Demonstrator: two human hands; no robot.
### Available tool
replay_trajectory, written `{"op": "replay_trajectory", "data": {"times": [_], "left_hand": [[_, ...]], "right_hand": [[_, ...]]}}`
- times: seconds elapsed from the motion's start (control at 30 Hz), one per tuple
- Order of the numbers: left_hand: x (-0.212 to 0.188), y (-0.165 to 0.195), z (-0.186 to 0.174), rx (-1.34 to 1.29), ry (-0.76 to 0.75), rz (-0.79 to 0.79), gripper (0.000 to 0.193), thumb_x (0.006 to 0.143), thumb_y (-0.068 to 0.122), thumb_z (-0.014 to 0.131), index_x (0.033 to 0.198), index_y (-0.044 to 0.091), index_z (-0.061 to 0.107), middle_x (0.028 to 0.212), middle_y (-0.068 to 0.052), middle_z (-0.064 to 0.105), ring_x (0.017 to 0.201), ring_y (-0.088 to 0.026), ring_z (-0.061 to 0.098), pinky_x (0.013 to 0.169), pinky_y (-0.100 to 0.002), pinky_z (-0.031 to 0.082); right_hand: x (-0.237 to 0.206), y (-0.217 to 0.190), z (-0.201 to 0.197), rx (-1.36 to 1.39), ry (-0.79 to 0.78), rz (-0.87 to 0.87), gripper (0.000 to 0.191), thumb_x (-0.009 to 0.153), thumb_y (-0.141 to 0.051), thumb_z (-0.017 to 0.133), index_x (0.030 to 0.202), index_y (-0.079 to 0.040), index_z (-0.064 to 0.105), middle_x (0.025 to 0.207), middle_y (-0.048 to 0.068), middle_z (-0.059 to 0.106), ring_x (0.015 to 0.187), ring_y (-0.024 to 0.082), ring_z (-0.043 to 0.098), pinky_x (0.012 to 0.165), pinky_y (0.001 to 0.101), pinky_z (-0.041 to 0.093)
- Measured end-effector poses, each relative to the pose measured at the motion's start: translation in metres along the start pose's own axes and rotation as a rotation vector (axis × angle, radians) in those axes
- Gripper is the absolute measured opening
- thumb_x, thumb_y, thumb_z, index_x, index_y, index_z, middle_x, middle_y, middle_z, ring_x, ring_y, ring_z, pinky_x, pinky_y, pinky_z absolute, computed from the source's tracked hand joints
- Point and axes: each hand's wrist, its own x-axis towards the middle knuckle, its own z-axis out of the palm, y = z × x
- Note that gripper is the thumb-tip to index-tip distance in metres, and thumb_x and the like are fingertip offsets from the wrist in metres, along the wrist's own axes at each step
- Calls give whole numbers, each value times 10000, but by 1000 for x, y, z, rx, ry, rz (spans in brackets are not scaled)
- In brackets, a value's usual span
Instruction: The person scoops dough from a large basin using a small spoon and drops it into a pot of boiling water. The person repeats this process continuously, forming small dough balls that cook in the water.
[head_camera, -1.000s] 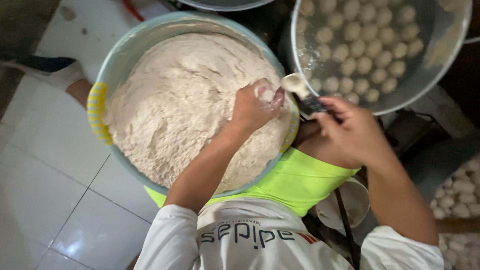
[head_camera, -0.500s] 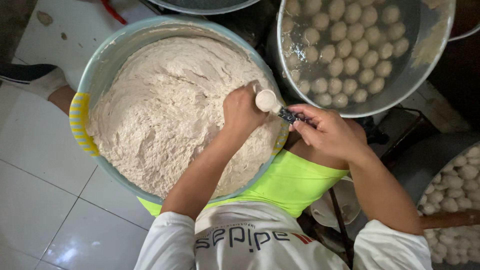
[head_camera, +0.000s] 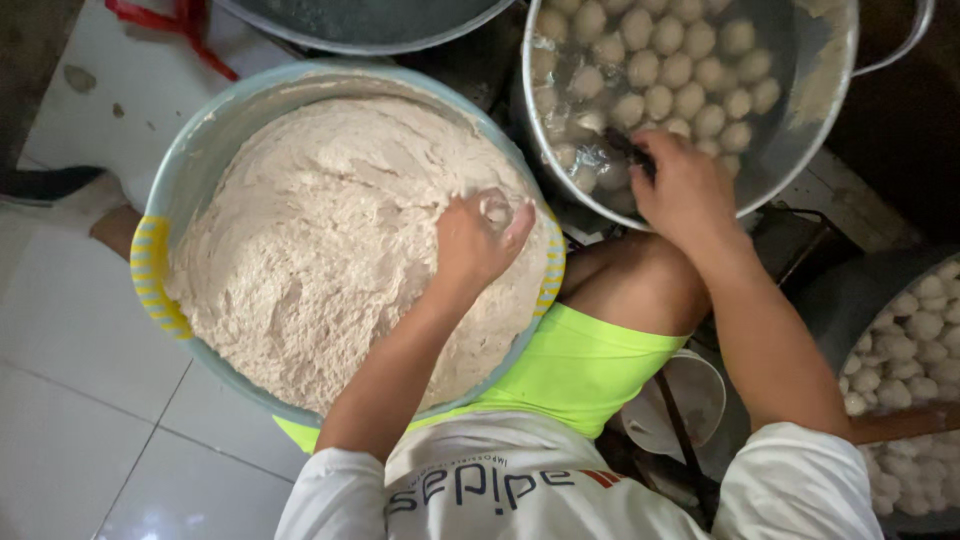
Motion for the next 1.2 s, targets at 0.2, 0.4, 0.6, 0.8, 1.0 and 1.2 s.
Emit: {"op": "replay_trajectory", "data": {"times": [0.2,0.4,0.6,0.8,1.0,1.2], "left_hand": [[0,1,4,-167,56,-6,182,863,244,793,855,80,714,796,-161,721,719,-385,706,674,-435,568],[-4,2,12,-316,56,-18,309,801,251,829,908,51,620,759,-140,704,680,-321,724,618,-381,573],[0,3,9,-130,-44,-39,300,660,161,830,907,69,688,749,-161,707,698,-365,725,626,-413,580],[7,9,-11,99,-63,-55,510,579,234,849,1026,41,699,755,-169,709,714,-379,703,663,-475,559],[-11,-2,-21,272,-194,-99,412,728,377,873,1034,124,763,808,-222,694,747,-396,693,688,-494,556],[-9,-11,-19,22,-58,-9,450,778,446,819,1011,77,709,851,-221,717,821,-426,697,737,-490,555]], "right_hand": [[-28,-5,5,631,107,57,304,1070,-113,642,1349,-58,535,1162,81,672,987,193,665,831,327,532],[-60,-46,-4,628,-388,185,492,977,-85,612,1466,-98,549,1045,44,746,733,124,661,675,277,531],[-67,-58,-2,777,-296,-171,451,1012,-52,571,1459,-18,516,1274,92,669,1004,78,671,819,257,559],[-57,-44,15,1039,-595,209,487,1020,-93,564,1505,-65,519,1039,24,682,694,32,512,606,215,459],[-45,-13,-4,1005,-537,248,496,999,-106,585,1488,-53,523,1028,6,705,671,44,535,561,221,452],[-20,10,-6,934,-440,246,520,979,-131,602,1493,-101,528,1017,25,705,659,78,542,559,257,453]]}}
